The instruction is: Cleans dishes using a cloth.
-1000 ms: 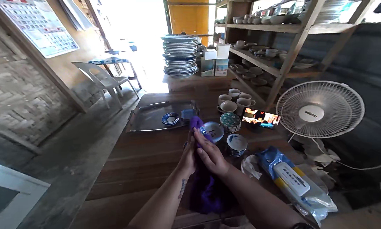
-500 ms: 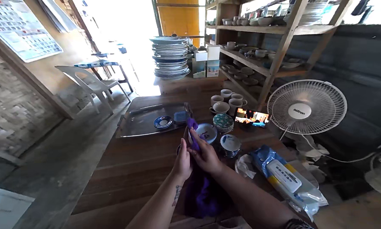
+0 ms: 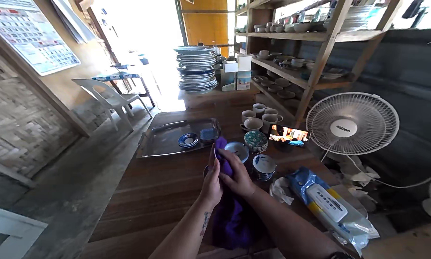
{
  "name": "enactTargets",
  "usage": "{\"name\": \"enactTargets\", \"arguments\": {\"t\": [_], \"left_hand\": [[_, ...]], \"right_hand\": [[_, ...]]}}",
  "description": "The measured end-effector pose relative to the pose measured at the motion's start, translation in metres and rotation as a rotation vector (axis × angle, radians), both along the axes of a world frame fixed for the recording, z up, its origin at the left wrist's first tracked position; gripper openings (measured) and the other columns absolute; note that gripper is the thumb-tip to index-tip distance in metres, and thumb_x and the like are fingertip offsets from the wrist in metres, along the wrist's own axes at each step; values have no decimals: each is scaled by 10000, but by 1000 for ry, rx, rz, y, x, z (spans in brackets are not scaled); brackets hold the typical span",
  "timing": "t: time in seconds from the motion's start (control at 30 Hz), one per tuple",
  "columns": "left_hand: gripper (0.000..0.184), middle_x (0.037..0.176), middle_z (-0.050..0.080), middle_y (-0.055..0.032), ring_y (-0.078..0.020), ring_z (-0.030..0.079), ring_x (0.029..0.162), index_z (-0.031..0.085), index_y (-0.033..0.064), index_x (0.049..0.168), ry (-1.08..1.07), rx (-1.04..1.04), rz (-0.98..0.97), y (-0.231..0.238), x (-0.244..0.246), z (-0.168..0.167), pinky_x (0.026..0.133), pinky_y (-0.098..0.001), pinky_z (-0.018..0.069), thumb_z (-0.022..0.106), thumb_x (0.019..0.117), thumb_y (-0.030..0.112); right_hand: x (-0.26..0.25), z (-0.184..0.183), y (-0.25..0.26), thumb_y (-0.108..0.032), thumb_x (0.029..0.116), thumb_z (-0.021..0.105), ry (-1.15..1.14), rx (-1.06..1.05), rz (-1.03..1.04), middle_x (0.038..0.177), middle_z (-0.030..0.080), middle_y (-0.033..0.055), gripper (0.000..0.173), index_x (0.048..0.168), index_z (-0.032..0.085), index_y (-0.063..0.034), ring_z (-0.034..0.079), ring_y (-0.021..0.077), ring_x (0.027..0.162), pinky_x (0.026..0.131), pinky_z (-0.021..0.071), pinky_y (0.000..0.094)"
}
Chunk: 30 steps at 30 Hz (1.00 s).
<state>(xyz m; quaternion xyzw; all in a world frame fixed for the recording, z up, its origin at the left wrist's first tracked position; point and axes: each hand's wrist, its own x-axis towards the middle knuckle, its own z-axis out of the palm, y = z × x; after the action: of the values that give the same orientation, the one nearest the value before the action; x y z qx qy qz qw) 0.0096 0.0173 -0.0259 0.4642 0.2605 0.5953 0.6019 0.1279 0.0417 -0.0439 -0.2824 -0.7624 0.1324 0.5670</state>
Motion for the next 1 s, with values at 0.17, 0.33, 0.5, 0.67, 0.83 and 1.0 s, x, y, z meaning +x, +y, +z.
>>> {"name": "enactTargets", "arguments": {"t": [0.17, 0.33, 0.5, 0.67, 0.83, 1.0], "left_hand": [[624, 1589, 371, -82, -87, 406, 1416, 148, 77, 1611, 115, 0, 1, 1, -4, -1, 1169, -289, 361, 293, 1086, 383], [545, 1404, 557, -96, -151, 555, 1269, 288, 84, 1556, -17, -88, 16, 9, -4, -3, 1064, -354, 479, 205, 1102, 372], [642, 1544, 450, -67, -170, 477, 1381, 110, 190, 1628, -27, -10, 4, 14, -7, -10, 1124, -363, 429, 269, 1078, 480], [678, 1535, 469, -72, -170, 488, 1375, 121, 167, 1626, -20, -13, -8, 14, -8, -7, 1123, -361, 433, 318, 1067, 495], [706, 1538, 435, -86, -124, 472, 1364, 191, 82, 1603, 62, 29, 48, 9, -7, -5, 1128, -328, 423, 437, 1046, 440], [765, 1556, 419, -94, -89, 464, 1368, 164, 51, 1604, 162, -3, 40, 4, -8, -2, 1131, -296, 417, 502, 1023, 418]], "right_hand": [[-1, 0, -4, -164, 963, 534, -70, -71, 60, 1531, 465, 269, 591, 1471, 445, 124, 411, 341, 1474, 1239, 288, 488], [-3, 4, -4, 31, 899, 637, 52, 11, 99, 1297, 683, 209, 394, 1287, 655, 91, 644, 269, 1256, 1123, 482, 404], [-5, 5, -5, 4, 814, 772, 229, 33, 56, 1011, 769, 128, 171, 984, 770, 23, 725, 167, 1029, 975, 570, 315], [-6, 0, -2, -62, 801, 803, 228, 63, 0, 966, 694, 100, 224, 966, 660, -12, 652, 119, 999, 950, 523, 248], [-4, 1, -4, -134, 868, 702, 44, -39, -27, 1305, 657, 215, 456, 1271, 639, 70, 603, 297, 1273, 1109, 464, 448], [-4, -2, -6, -101, 912, 577, -31, -96, 37, 1530, 484, 235, 598, 1467, 473, 95, 418, 320, 1472, 1234, 265, 558]]}}
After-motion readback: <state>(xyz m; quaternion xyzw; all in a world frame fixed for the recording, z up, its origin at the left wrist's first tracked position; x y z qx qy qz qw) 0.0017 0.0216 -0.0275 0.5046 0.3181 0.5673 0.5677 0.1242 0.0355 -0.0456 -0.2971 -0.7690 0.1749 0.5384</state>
